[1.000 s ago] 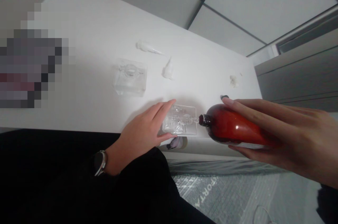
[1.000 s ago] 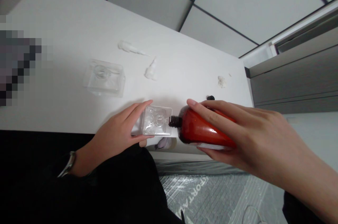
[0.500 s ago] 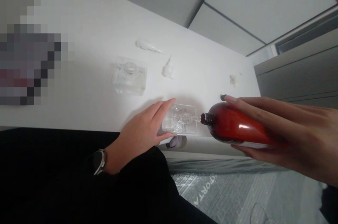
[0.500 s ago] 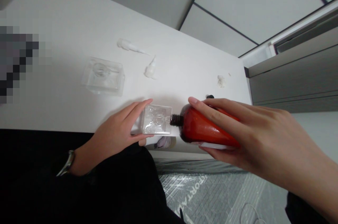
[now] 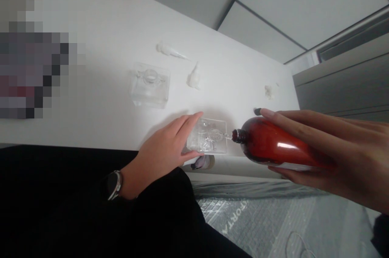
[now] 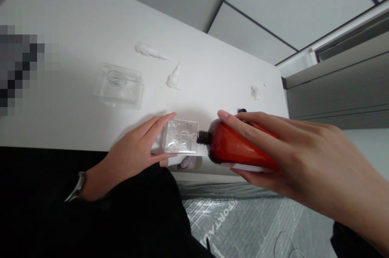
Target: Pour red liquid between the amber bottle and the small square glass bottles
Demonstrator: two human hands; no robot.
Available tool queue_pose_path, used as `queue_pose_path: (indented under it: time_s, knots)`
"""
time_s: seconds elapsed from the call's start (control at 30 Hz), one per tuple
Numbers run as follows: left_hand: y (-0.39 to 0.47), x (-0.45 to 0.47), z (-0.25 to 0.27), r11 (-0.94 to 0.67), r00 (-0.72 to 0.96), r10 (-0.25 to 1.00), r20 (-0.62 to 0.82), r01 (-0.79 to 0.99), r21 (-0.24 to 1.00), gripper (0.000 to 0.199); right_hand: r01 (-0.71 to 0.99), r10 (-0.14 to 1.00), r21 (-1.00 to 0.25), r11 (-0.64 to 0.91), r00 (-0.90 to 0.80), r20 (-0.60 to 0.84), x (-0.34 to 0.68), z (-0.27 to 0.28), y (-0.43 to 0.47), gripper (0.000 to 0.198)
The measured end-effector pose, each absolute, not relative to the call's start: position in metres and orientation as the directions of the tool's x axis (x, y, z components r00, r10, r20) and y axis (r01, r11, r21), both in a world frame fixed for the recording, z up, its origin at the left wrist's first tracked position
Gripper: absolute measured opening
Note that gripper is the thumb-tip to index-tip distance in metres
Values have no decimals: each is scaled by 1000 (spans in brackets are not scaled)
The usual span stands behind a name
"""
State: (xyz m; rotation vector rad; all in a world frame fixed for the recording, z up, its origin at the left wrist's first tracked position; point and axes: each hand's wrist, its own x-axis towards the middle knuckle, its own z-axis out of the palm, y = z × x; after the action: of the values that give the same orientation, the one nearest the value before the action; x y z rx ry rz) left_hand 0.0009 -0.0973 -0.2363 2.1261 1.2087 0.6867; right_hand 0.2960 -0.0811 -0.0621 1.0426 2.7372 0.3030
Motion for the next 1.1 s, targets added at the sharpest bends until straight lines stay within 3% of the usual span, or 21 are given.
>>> queue_pose_path:
  time_s: [1.1]
  knots:
    - [-99,1,-236,-394,445,886,131,573,719,92,604,651,296,740,-754,-91,297,-57,-76,67]
